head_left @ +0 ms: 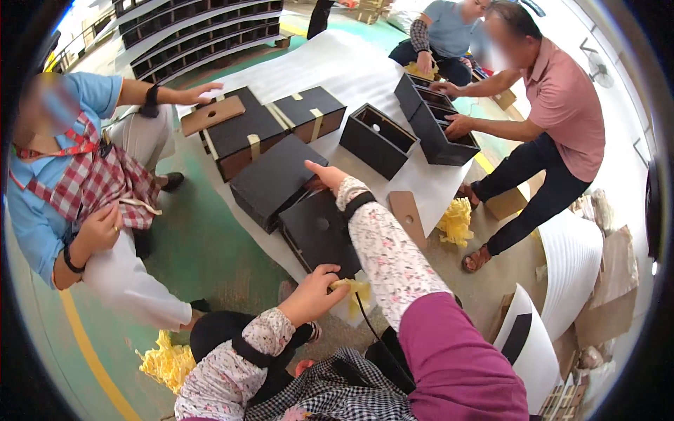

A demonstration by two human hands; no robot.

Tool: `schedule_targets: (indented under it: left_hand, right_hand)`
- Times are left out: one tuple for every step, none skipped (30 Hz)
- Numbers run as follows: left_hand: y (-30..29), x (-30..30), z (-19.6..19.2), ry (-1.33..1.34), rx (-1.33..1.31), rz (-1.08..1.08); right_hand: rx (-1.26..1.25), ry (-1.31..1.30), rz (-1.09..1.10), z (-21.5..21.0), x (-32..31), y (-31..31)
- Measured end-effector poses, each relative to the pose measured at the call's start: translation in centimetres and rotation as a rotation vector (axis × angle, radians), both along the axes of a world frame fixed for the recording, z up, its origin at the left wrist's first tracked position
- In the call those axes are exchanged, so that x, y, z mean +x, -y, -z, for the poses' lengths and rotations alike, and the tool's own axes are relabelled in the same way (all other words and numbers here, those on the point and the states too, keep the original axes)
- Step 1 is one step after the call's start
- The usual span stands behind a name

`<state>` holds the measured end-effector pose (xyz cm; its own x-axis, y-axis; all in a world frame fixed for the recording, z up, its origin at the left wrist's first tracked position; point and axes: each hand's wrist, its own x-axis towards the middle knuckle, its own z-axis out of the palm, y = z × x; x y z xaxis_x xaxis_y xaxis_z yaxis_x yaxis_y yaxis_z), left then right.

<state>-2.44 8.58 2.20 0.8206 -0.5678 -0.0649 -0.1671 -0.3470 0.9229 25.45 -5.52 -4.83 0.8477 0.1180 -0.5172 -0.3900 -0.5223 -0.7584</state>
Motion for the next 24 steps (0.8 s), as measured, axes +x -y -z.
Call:
schedule_targets:
  left_hand:
    - [-0.5,-0.1,0.2,-0.062,-0.034,-0.059]
    - [-0.9,-0.1,0.4,-0.122,-0.070,-0.116]
    - [-0.8,-0.1,1.0,-0.087,-0.057,-0.080]
    - [-0.7,-0.2,1.3,-0.069,-0.029,-0.054]
    - [-0.6,-0.2,1.6,-0.051,-0.003,-0.025]
    - [-0.9,0.0,1.7,-0.030,0.029,-0.008]
    - [-0.7,0.1,1.0,-0.081,0.046,-0.028]
    - [-0.8,-0.1,0.0,-0.131,0.064,-0.049]
    - [-0.4,-0.1,-0.6,-0.184,0.074,-0.061]
    - [-0.4,-0.1,-0.4,-0.137,0.082,-0.067]
    - [-0.6,-0.2,-0.1,-0.089,0.089,-0.072]
    - [-0.6,-0.2,0.2,-0.042,0.097,-0.077]
    - [-0.2,-0.4,-0.7,-0.106,0.094,-0.079]
    - [-0.1,-0.4,-0.6,0.002,0.115,-0.039]
    - [-0.5,-0.4,-0.4,0.111,0.136,0.003]
    - [-0.5,-0.3,-0.4,0.219,0.142,0.062]
    - [-0.2,-0.2,0.9,0.079,0.167,-0.008]
    - [0.5,0.0,2.0,-0.056,0.205,-0.073]
    - [0.4,0.0,1.0,-0.121,0.163,-0.115]
    - [0.2,0.0,-0.3,-0.185,0.123,-0.158]
    - [-0.3,0.5,-0.2,-0.128,0.143,-0.102]
    - [-0.4,0.8,0.0,-0.073,0.160,-0.041]
    - [0.2,0.7,-1.1,-0.091,0.157,0.028]
    - [0.6,0.8,-2.1,-0.100,0.159,0.079]
  right_hand:
    - [0.238,-0.075,0.041,-0.5,-0.3,-1.9]
    - [0.474,-0.153,0.083,-1.0,-0.9,-3.4]
    - [0.519,-0.146,0.119,-1.0,-1.2,-3.3]
    - [0.563,-0.139,0.157,-1.0,-1.4,-3.1]
    - [0.606,-0.130,0.197,-1.1,-1.6,-2.8]
    - [0.617,-0.144,0.161,-2.1,-2.1,-3.3]
    - [0.669,-0.090,0.149,-2.5,-2.5,-3.2]
    - [0.719,-0.033,0.136,-2.9,-2.9,-3.2]
    - [0.761,0.005,0.148,-2.7,-3.1,-2.5]
    - [0.810,0.043,0.148,-3.2,-3.6,-2.5]
    - [0.842,0.076,0.180,-3.7,-4.1,-2.4]
    - [0.906,0.113,0.206,-4.2,-4.6,-2.3]
    - [0.938,0.148,0.226,-4.8,-5.2,-1.7]
    - [0.969,0.187,0.249,-5.4,-5.7,-1.1]
    - [1.035,0.229,0.245,-6.8,-6.6,-0.8]
    - [1.089,0.281,0.257,-7.9,-7.3,0.3]
    - [1.134,0.277,0.286,-7.6,-7.1,1.8]
    - [1.183,0.282,0.315,-7.3,-7.0,3.9]
    - [1.291,0.312,0.278,-8.7,-8.3,4.8]
    - [1.395,0.350,0.232,-11.5,-10.2,5.2]
    - [1.435,0.372,0.307,-13.4,-11.8,6.8]
    - [1.476,0.398,0.388,-15.0,-13.7,9.1]
    - [1.515,0.433,0.471,-16.4,-15.8,11.7]
    - [1.549,0.573,0.500,-18.1,-18.2,14.0]
